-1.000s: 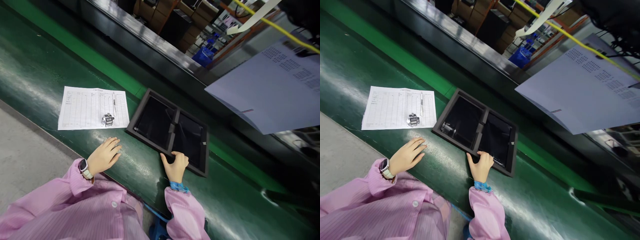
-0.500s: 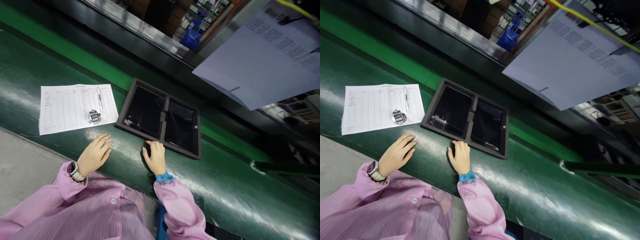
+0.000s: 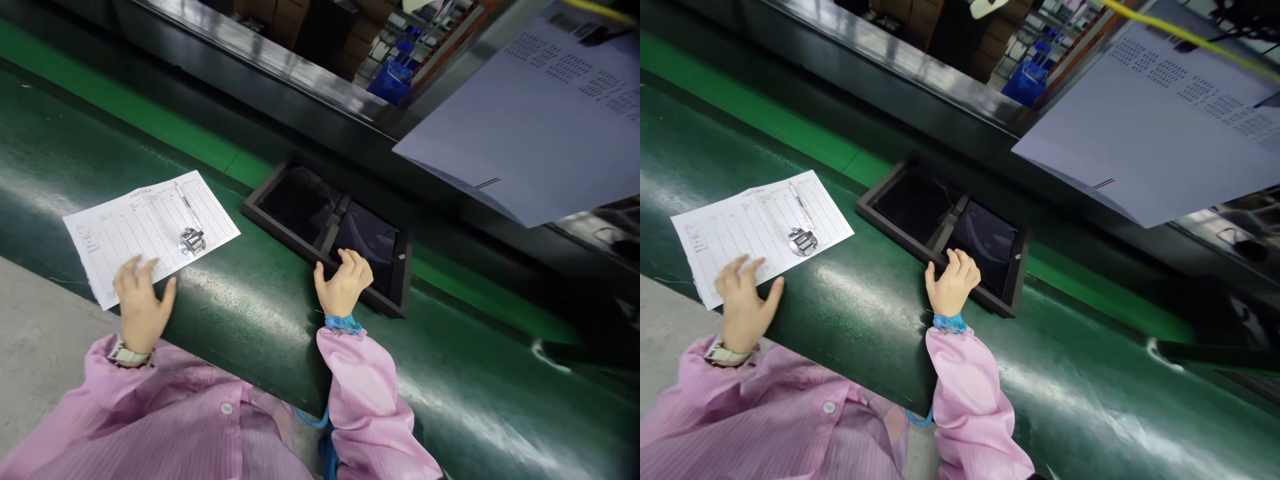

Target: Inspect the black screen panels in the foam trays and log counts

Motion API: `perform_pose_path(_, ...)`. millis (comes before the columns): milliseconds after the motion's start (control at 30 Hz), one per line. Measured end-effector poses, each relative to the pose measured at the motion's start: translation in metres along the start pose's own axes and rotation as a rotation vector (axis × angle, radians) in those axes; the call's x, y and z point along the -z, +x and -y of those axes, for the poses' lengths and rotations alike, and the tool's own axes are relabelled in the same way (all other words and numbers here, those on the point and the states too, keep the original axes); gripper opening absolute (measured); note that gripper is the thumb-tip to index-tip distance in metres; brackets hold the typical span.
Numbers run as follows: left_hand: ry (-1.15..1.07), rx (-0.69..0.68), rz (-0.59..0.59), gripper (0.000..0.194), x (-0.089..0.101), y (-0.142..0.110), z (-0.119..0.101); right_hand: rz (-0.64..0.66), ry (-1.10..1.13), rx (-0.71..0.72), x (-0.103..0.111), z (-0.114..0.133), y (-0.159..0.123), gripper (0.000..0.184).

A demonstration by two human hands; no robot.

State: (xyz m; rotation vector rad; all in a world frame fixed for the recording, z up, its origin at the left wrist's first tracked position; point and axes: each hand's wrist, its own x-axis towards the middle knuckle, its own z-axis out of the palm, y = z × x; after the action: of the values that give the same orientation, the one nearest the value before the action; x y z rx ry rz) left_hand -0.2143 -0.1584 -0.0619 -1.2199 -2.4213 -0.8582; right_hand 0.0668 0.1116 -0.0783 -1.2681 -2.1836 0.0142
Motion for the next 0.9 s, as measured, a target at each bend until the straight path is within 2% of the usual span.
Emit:
perform_pose_path(67,0.050,0.051,0.072,0.054,0.001,0.007,0.017,-0.041,-0.010,-0.009,0.001,-0.003,0.000,0.045)
perform_pose_path(167,0.089,-0.001,0.150,0.050,0.001,0.016,0.036,-0.013,0.024,0.057,0.000,-0.010,-0.003,0.027)
perform_pose_path(333,0.156,0.015,0.165,0.057,0.004,0.027,0.052,0.001,0.080,0.160,-0.002,-0.033,-0.001,0.025)
perform_pose_path(467,0.164,0.043,0.161,0.063,0.002,0.032,0.055,0.023,0.070,0.181,-0.005,-0.056,0.031,0.025)
perform_pose_path(567,0.165,0.035,0.154,0.066,0.002,0.035,0.051,0.060,0.033,0.167,-0.013,-0.059,0.065,0.024)
perform_pose_path(633,0.165,0.027,0.149,0.068,0.002,0.037,0.048,0.050,0.001,0.110,-0.024,-0.047,0.080,0.019)
perform_pose_path(700,0.162,0.030,0.142,0.070,0.003,0.038,0.046,0.019,-0.025,0.030,-0.037,-0.025,0.087,0.009)
perform_pose_path(767,0.159,0.043,0.135,0.070,0.003,0.038,0.045,0.013,-0.022,-0.013,-0.051,0.002,0.088,0.015)
perform_pose_path(900,0.155,0.055,0.133,0.071,0.003,0.038,0.046,0.062,0.038,0.009,-0.071,0.047,0.095,0.031)
